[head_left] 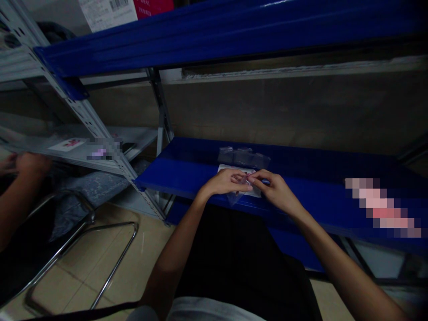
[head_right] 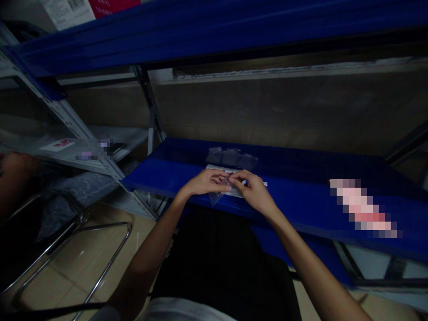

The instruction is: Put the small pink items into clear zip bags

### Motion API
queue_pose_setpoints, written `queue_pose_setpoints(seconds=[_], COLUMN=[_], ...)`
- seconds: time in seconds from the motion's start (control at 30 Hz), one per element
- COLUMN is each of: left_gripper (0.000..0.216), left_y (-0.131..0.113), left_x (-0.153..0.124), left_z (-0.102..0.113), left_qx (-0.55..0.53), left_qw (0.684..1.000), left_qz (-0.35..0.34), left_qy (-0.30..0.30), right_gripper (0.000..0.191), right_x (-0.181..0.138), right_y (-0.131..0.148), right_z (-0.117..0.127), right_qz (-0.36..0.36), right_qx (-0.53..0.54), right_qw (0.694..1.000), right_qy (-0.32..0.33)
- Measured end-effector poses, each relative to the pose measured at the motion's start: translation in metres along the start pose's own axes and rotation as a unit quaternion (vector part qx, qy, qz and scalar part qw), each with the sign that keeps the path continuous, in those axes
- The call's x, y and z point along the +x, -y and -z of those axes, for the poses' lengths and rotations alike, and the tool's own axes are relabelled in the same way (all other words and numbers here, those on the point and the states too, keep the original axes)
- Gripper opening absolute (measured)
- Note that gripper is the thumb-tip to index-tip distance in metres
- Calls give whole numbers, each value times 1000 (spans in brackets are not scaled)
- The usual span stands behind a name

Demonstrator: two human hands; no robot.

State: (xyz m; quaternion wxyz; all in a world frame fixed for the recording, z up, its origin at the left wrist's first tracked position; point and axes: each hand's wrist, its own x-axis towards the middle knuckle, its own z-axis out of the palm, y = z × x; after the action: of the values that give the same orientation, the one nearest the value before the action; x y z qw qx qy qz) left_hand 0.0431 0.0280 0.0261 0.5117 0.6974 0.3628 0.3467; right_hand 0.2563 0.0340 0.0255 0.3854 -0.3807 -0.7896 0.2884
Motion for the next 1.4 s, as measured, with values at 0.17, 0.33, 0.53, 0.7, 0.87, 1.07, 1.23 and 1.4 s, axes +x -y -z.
queue_pose_setpoints(seconds=[0.17, 0.33, 0.53, 0.7, 0.87, 1.07, 1.23, 1.4], left_gripper=[54, 52, 57, 57, 58, 56, 53, 50], left_y=[0, -2, -1, 1, 1, 3, 1, -1], left_x=[0, -1, -2, -1, 0, -1, -1, 0], left_z=[2, 5, 8, 10, 10, 11, 7, -1], left_qx=[-3, 39, 83, 92, 94, 100, 80, 22], left_qw=[999, 996, 991, 990, 990, 990, 992, 998], left_qz=[19, 24, 27, 25, 29, 24, 25, 27], left_qy=[-28, -82, -106, -100, -99, -98, -94, -59], right_gripper=[27, 25, 28, 28, 26, 21, 20, 26], right_x=[5, 7, 2, 2, 3, 6, 8, 6], right_y=[-22, -62, -74, -77, -77, -75, -52, -15], right_z=[8, 9, 1, 1, 0, 2, 10, 10], right_qz=[-20, 3, 2, 8, 6, 7, -8, -24], right_qx=[-31, -209, -324, -334, -334, -302, -159, -2], right_qw=[998, 977, 946, 942, 942, 953, 987, 1000], right_qy=[-58, -40, -4, 12, 17, 2, -32, -15])
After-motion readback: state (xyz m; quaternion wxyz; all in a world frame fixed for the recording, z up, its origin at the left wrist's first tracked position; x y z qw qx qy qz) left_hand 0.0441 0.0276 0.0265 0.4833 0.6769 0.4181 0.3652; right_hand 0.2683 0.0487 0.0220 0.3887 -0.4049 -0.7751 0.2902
